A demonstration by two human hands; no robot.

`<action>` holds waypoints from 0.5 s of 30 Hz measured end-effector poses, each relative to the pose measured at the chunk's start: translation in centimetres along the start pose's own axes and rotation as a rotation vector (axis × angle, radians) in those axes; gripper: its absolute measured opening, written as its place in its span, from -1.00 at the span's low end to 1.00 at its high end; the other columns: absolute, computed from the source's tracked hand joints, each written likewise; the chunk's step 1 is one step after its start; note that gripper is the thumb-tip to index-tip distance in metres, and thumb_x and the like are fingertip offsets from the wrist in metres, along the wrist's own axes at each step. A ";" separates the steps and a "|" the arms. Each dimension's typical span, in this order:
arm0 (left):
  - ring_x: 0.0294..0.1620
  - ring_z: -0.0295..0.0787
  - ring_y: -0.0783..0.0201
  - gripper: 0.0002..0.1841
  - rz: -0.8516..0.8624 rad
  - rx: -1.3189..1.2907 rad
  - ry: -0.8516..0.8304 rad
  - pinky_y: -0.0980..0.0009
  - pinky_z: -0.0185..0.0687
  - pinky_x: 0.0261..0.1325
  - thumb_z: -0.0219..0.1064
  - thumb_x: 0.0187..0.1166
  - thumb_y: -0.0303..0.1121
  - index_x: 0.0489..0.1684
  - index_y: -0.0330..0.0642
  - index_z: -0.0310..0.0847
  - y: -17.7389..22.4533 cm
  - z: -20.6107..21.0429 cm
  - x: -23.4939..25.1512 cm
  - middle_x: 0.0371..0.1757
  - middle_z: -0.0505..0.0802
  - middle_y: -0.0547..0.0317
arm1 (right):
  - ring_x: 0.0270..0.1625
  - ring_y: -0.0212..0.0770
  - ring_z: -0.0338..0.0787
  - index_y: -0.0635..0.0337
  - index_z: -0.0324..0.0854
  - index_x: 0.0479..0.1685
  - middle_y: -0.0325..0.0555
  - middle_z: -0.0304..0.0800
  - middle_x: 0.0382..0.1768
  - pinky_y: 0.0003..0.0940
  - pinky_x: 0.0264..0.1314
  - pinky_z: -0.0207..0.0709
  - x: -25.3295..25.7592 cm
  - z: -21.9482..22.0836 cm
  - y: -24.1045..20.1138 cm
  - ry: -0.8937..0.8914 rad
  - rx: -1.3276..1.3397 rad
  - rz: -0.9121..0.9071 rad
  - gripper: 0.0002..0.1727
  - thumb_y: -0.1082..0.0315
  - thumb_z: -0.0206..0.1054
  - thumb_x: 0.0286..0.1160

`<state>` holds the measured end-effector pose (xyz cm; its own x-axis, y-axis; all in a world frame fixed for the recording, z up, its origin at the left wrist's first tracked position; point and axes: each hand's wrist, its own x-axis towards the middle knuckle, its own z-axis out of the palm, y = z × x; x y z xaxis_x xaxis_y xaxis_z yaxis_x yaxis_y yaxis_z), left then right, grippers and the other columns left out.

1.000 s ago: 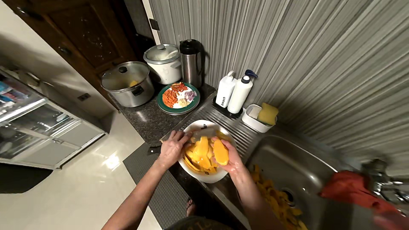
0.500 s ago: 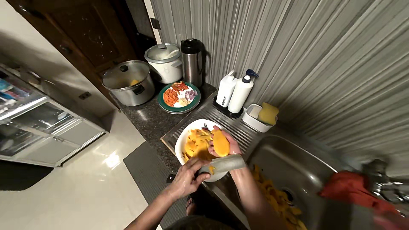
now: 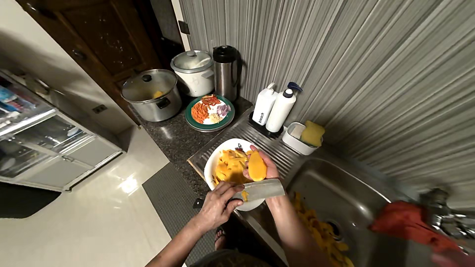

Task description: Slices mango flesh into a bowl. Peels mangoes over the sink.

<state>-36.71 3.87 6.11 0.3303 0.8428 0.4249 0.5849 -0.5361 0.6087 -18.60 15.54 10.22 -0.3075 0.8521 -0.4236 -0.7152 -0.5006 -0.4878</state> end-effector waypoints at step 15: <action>0.26 0.77 0.21 -0.58 0.035 0.072 0.035 0.27 0.74 0.27 0.15 0.77 0.05 0.36 0.07 0.71 0.0 0.6 0.9 0.26 0.83 0.10 | -0.47 -0.17 0.70 -0.04 0.42 0.37 -0.09 0.71 -0.26 -0.27 -0.55 0.59 -0.7 0.3 0.5 -0.051 0.048 0.055 -0.55 0.01 -0.21 0.79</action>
<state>-36.01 4.70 6.11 0.3259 0.8209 0.4689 0.6257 -0.5591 0.5440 -18.94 14.81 10.55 -0.3775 0.8309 -0.4088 -0.7252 -0.5398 -0.4275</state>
